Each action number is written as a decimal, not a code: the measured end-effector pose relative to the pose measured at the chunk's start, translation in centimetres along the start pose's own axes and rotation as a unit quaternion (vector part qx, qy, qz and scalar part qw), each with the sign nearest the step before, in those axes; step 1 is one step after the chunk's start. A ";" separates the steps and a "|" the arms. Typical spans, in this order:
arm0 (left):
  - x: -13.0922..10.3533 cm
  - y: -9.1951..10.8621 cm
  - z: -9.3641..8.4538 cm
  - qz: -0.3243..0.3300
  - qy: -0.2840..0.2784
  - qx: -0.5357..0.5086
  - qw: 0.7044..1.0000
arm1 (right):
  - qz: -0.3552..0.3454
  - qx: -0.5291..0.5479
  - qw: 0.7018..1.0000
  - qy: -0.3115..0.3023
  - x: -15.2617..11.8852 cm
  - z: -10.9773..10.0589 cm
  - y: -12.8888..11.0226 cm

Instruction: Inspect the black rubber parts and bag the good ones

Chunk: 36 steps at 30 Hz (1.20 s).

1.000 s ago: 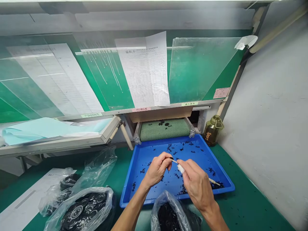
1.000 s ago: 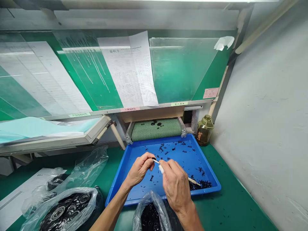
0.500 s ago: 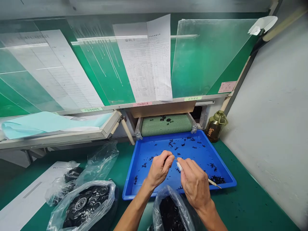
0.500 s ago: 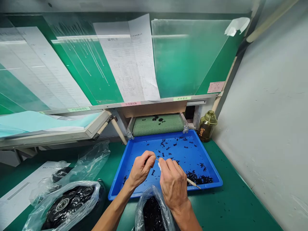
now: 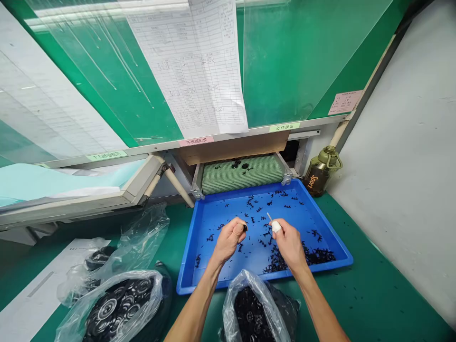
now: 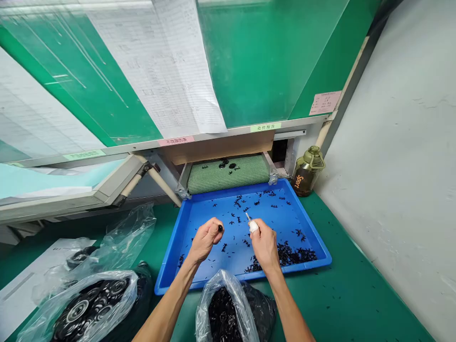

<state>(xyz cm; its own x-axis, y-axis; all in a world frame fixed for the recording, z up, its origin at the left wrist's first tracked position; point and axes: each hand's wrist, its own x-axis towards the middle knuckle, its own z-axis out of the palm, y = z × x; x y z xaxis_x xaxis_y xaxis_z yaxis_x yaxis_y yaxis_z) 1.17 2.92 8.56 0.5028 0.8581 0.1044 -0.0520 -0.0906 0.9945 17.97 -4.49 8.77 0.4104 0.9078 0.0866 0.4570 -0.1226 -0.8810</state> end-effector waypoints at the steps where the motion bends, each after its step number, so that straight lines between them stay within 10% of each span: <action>1: 0.0 -0.6 -0.1 -0.006 0.007 -0.026 1.000 | -0.006 0.002 1.000 -0.009 0.1 -0.1 0.5; 16: -0.2 -2.7 0.1 -0.030 -0.016 -0.095 0.995 | -0.104 0.161 0.973 -0.128 -1.1 0.9 -3.2; 26: -1.2 -1.5 1.6 -0.017 0.007 -0.122 0.992 | -0.030 0.254 0.958 -0.132 -1.7 2.0 -2.5; 36: -3.6 0.2 2.7 -0.105 0.022 -0.213 0.971 | -0.087 0.126 0.980 -0.126 -2.7 1.2 -2.3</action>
<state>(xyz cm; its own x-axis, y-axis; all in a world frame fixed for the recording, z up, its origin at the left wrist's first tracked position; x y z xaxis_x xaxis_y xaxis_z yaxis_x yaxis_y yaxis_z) 1.63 -1.57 8.36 0.5047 0.8562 -0.1109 -0.3089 0.2990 0.9029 14.86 -6.19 10.06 0.1202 0.9803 0.1566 0.2811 0.1177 -0.9524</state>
